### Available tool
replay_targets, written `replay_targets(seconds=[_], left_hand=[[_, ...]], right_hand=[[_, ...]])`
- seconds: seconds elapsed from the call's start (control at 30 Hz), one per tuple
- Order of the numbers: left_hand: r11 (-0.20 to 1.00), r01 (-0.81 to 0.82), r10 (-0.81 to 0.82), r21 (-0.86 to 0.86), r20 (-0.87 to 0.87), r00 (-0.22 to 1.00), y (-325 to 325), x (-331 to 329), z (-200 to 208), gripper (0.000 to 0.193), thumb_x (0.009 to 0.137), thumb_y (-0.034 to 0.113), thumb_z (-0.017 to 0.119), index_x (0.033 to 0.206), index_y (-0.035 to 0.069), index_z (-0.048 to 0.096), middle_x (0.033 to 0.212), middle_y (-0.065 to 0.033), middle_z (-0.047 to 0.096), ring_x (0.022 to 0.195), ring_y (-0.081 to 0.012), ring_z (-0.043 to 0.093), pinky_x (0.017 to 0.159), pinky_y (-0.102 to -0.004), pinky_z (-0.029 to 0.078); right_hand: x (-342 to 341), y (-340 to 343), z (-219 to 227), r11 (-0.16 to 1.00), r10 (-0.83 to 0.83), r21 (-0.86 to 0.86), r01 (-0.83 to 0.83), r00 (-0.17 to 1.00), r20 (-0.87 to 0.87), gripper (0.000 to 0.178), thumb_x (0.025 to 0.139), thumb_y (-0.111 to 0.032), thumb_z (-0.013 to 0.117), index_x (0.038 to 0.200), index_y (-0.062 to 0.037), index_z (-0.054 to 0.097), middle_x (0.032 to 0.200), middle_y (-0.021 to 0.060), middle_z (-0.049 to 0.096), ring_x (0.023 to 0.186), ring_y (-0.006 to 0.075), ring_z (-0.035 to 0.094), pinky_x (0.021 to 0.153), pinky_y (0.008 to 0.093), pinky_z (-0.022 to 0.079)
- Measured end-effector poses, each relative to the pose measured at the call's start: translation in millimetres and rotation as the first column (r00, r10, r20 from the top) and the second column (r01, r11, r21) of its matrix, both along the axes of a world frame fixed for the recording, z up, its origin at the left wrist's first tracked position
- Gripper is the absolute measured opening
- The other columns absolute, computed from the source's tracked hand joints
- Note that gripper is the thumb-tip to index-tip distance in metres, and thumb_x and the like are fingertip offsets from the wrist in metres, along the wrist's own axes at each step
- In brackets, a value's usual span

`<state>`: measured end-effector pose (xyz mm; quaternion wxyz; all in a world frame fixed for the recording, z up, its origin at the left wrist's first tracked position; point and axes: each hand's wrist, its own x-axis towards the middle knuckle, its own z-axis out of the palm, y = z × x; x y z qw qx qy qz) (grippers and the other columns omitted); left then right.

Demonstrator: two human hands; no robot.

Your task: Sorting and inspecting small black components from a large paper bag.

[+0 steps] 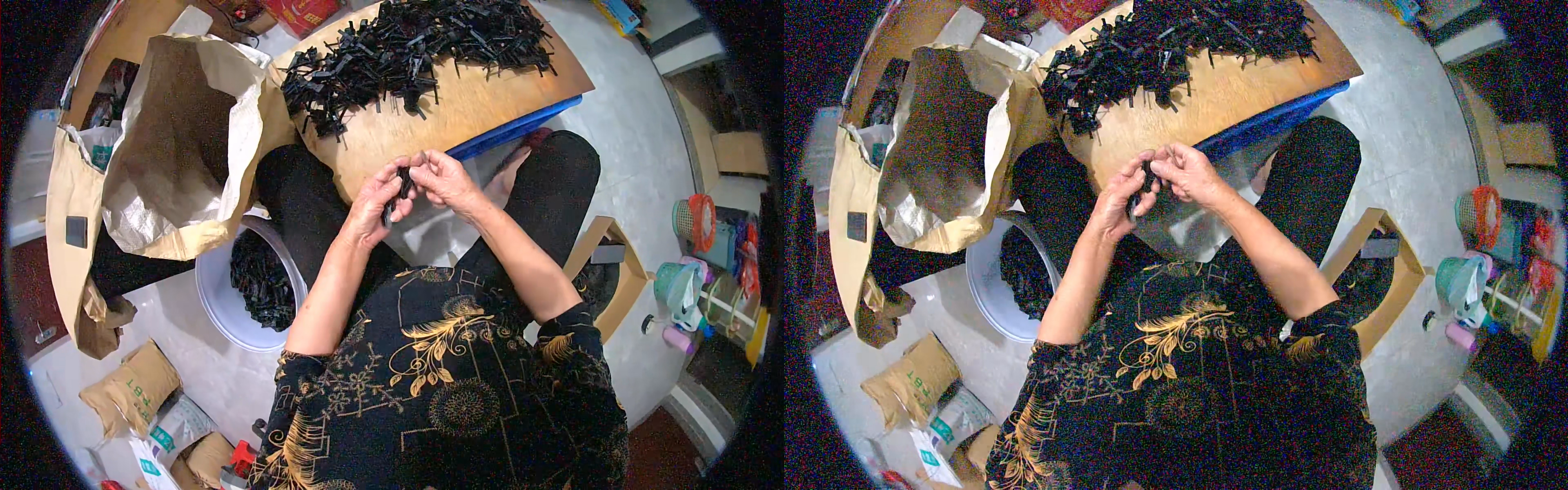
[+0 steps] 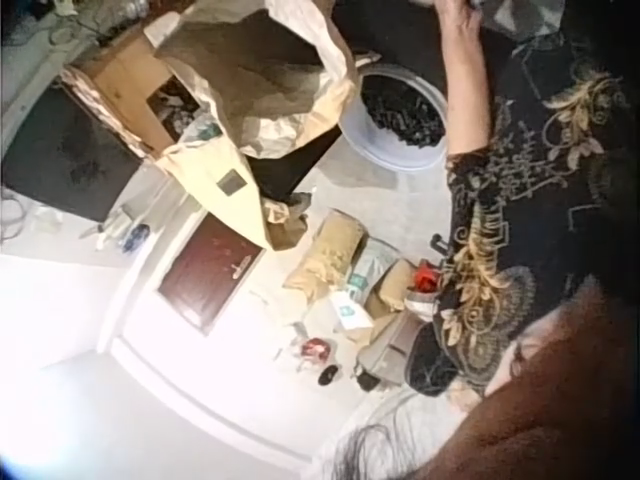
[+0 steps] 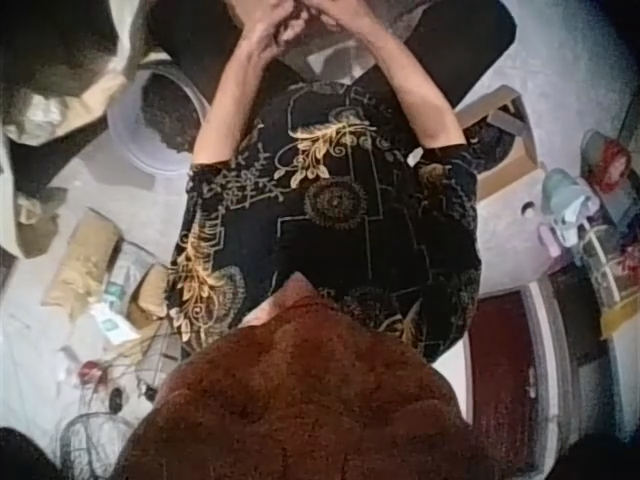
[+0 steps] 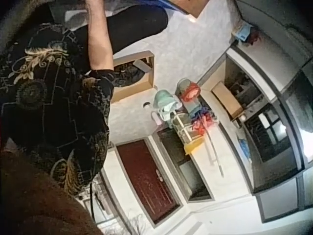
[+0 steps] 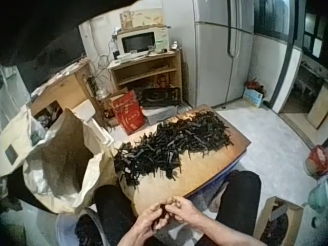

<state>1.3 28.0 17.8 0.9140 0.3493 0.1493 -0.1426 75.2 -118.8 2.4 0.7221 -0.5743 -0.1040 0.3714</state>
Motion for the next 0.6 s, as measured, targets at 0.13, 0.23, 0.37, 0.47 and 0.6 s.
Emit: replay_targets(seconds=[0.13,0.23,0.37,0.47,0.6], left_hand=[[0.998,0.060,-0.060,0.002,0.076,0.995,1,-5,-8,0.037,0.086,0.019,0.055,0.120,0.008,0.045,0.081,-0.0058,0.055,0.053,-0.0085,0.048,0.038,-0.0162,0.033],[0.996,0.025,-0.027,0.083,0.029,0.999,-2,-6,-7,0.036,0.086,0.015,0.055,0.120,0.008,0.045,0.083,-0.0059,0.058,0.056,-0.0097,0.055,0.040,-0.0160,0.036],[0.927,0.066,-0.086,0.370,0.038,0.996,-2,-6,-8,0.036,0.087,0.013,0.053,0.121,0.009,0.044,0.086,-0.0050,0.060,0.064,-0.0086,0.058,0.043,-0.0154,0.037],[0.813,0.054,-0.134,0.579,0.096,0.986,-6,-8,-13,0.037,0.087,0.011,0.051,0.122,0.010,0.043,0.088,-0.0034,0.060,0.070,-0.0070,0.059,0.045,-0.0151,0.037],[0.778,-0.024,-0.002,0.627,0.041,0.999,-7,-6,-16,0.037,0.087,0.010,0.050,0.123,0.009,0.043,0.088,-0.0012,0.058,0.065,-0.0051,0.052,0.045,-0.0171,0.039]], right_hand=[[1,-4,8,0.984,0.178,0.054,-0.170,0.957,-0.231,0.021,0.087,-0.023,0.056,0.101,-0.0074,0.055,0.067,-0.0025,0.054,0.042,-0.0001,0.036,0.035,0.0147,0.023],[1,-4,6,0.986,0.164,0.042,-0.159,0.962,-0.220,0.020,0.087,-0.022,0.056,0.100,-0.0073,0.057,0.067,-0.0027,0.055,0.043,-0.0001,0.037,0.035,0.0150,0.024],[1,1,5,0.990,0.107,-0.090,-0.107,0.994,-0.008,0.017,0.087,-0.020,0.055,0.096,-0.0063,0.058,0.066,-0.0022,0.054,0.045,0.0032,0.042,0.035,0.0173,0.029],[-2,6,-12,0.993,0.095,-0.074,-0.087,0.989,0.115,0.020,0.089,-0.024,0.051,0.095,-0.0059,0.058,0.066,-0.0014,0.054,0.047,0.0055,0.045,0.036,0.0194,0.033],[-3,7,2,0.968,0.072,-0.231,-0.102,0.988,-0.135,0.026,0.092,-0.029,0.045,0.100,-0.0060,0.054,0.061,-0.0019,0.049,0.045,0.0049,0.041,0.034,0.0197,0.030]])
